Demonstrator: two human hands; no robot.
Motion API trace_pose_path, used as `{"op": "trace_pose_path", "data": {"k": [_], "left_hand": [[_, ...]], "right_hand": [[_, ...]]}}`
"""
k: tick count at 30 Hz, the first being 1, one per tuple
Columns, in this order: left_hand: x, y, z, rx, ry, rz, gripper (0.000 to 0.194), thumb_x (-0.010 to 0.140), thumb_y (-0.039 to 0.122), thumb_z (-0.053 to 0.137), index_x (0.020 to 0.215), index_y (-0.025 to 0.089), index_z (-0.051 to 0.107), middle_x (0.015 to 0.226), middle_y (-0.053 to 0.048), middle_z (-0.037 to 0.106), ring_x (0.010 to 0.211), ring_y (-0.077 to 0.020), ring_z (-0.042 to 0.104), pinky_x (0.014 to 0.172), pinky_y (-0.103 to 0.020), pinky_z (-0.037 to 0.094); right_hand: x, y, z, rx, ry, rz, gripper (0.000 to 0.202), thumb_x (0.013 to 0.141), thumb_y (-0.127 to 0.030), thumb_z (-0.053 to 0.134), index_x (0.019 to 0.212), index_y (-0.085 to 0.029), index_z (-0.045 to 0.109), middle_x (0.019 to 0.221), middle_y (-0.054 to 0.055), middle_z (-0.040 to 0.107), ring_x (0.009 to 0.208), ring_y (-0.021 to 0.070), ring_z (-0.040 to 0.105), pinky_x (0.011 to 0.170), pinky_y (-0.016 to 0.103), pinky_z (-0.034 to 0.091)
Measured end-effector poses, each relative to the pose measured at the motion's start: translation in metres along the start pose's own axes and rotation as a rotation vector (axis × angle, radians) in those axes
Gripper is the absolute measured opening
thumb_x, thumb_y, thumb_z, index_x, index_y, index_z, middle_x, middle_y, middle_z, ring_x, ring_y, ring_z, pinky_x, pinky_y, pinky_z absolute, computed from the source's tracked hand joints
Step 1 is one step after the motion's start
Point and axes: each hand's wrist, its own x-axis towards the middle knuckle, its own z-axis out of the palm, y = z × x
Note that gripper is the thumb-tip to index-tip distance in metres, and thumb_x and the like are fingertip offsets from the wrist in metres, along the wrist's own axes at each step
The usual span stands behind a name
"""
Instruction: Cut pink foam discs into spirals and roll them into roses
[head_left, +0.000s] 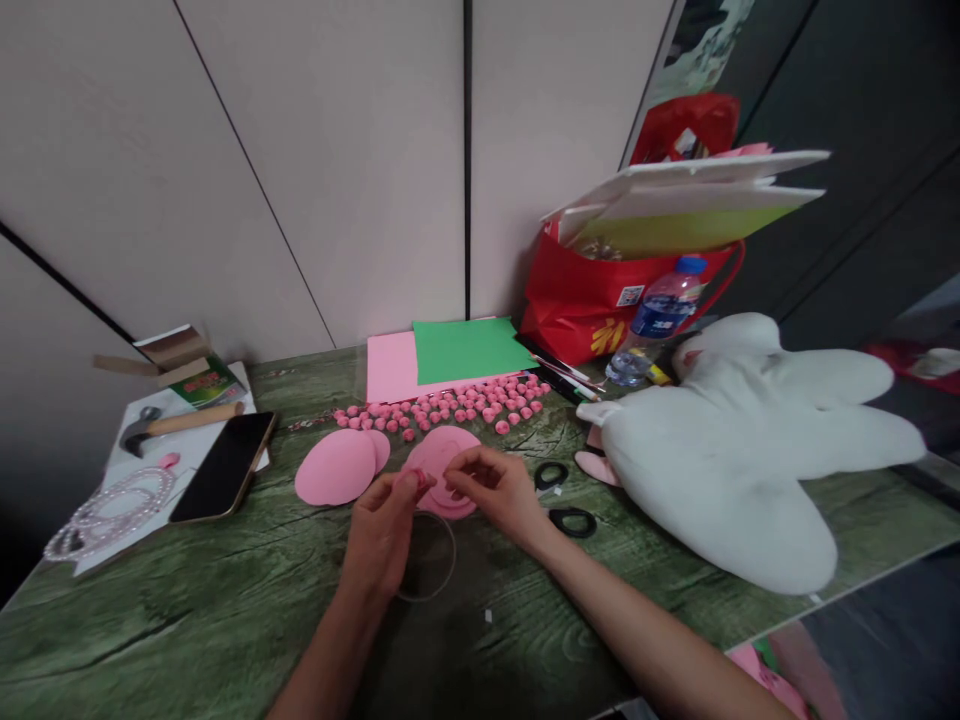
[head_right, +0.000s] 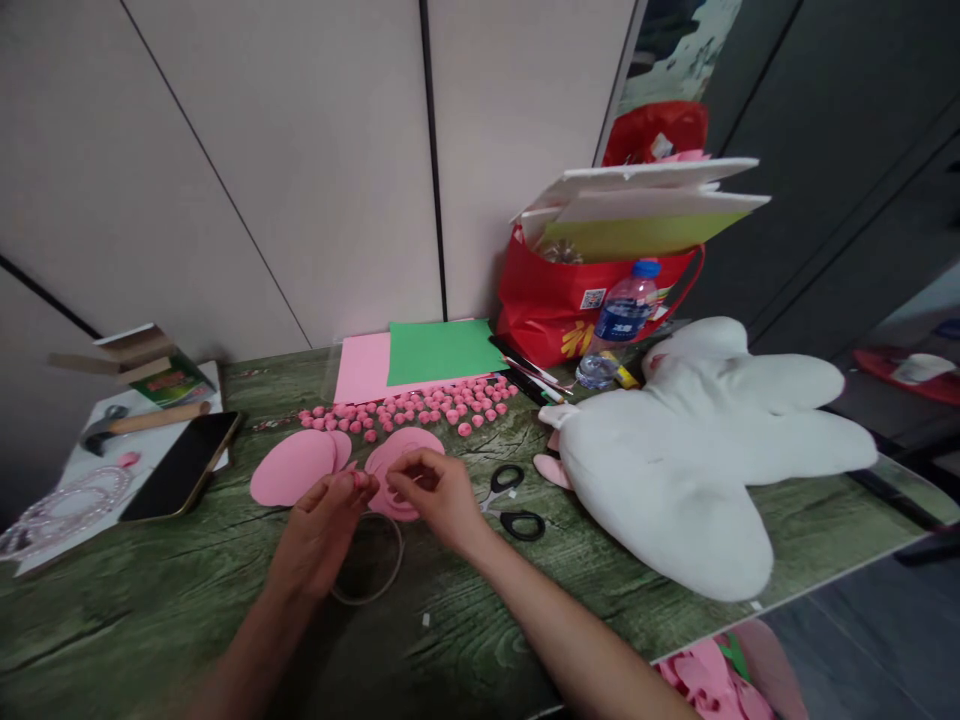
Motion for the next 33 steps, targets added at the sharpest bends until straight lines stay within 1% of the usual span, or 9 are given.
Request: {"op": "trace_pose_path", "data": {"k": [3,5,8,10,13,17,22,27,33], "left_hand": [[-0.001,0.007,0.002,-0.13,0.012,-0.054,0.02,0.05,0.028,0.078,0.059,0.015,0.066,0.064,-0.001,0.066,0.07,-0.0143,0.06,0.07,-0.027,0.048],[-0.003,0.009,0.002,-0.127,0.033,-0.096,0.022,0.05,0.03,0.078,0.06,0.015,0.066,0.068,-0.002,0.066,0.069,-0.0144,0.06,0.063,-0.025,0.049],[-0.007,0.004,0.003,-0.039,0.082,-0.099,0.022,0.051,0.031,0.077,0.059,0.014,0.065,0.071,-0.002,0.067,0.065,-0.0126,0.059,0.055,-0.021,0.048],[-0.01,-0.001,0.003,0.019,0.094,-0.051,0.021,0.049,0.029,0.078,0.057,0.014,0.066,0.07,-0.002,0.067,0.068,-0.0129,0.06,0.059,-0.021,0.048],[-0.011,-0.007,0.005,0.065,0.092,0.033,0.018,0.048,0.024,0.078,0.057,0.014,0.067,0.069,-0.003,0.068,0.075,-0.014,0.06,0.068,-0.021,0.047],[-0.009,-0.009,0.006,0.081,0.103,0.121,0.017,0.051,0.022,0.076,0.065,0.014,0.069,0.071,-0.002,0.068,0.073,-0.0125,0.059,0.068,-0.021,0.047],[-0.003,-0.012,0.001,0.142,0.218,0.224,0.021,0.055,0.022,0.073,0.074,0.016,0.068,0.075,-0.002,0.067,0.073,-0.0139,0.06,0.069,-0.024,0.048],[-0.001,-0.019,-0.006,0.338,0.195,0.32,0.018,0.059,0.024,0.071,0.075,0.016,0.069,0.077,-0.003,0.068,0.077,-0.017,0.061,0.074,-0.029,0.048],[-0.001,-0.017,-0.006,0.607,0.046,0.393,0.01,0.062,0.022,0.069,0.07,0.018,0.068,0.074,-0.002,0.068,0.074,-0.0177,0.062,0.071,-0.027,0.049]], "right_hand": [[-0.004,0.005,0.008,0.195,-0.194,0.203,0.024,0.059,-0.031,0.073,0.072,-0.013,0.063,0.068,0.001,0.066,0.059,0.0124,0.062,0.057,0.025,0.05],[-0.009,0.009,0.014,0.392,-0.251,0.3,0.027,0.06,-0.031,0.073,0.077,-0.013,0.062,0.076,0.003,0.067,0.066,0.0139,0.064,0.06,0.026,0.051],[-0.015,0.012,0.021,0.64,-0.275,0.452,0.029,0.062,-0.027,0.074,0.083,-0.013,0.06,0.079,0.005,0.068,0.071,0.0144,0.065,0.061,0.023,0.052],[-0.016,0.014,0.022,0.729,-0.263,0.534,0.03,0.063,-0.024,0.074,0.086,-0.012,0.06,0.076,0.004,0.067,0.07,0.0132,0.065,0.057,0.02,0.052],[-0.014,0.014,0.02,0.812,-0.23,0.578,0.026,0.062,-0.019,0.075,0.085,-0.012,0.063,0.072,0.001,0.067,0.066,0.0103,0.065,0.056,0.017,0.052],[-0.011,0.011,0.017,0.823,-0.15,0.567,0.026,0.061,-0.014,0.075,0.084,-0.01,0.064,0.069,0.001,0.067,0.06,0.0072,0.063,0.055,0.014,0.051],[-0.011,0.009,0.019,0.748,0.043,0.552,0.032,0.055,-0.012,0.078,0.083,-0.01,0.063,0.069,0.002,0.067,0.057,0.0074,0.062,0.055,0.014,0.051],[-0.01,0.007,0.02,0.516,0.162,0.289,0.023,0.054,-0.019,0.077,0.07,-0.012,0.062,0.059,-0.003,0.064,0.05,0.0078,0.06,0.052,0.017,0.051],[-0.003,0.01,0.011,0.145,0.199,0.056,0.017,0.062,-0.025,0.071,0.074,-0.015,0.063,0.06,-0.002,0.063,0.049,0.0104,0.058,0.05,0.022,0.048]]}}
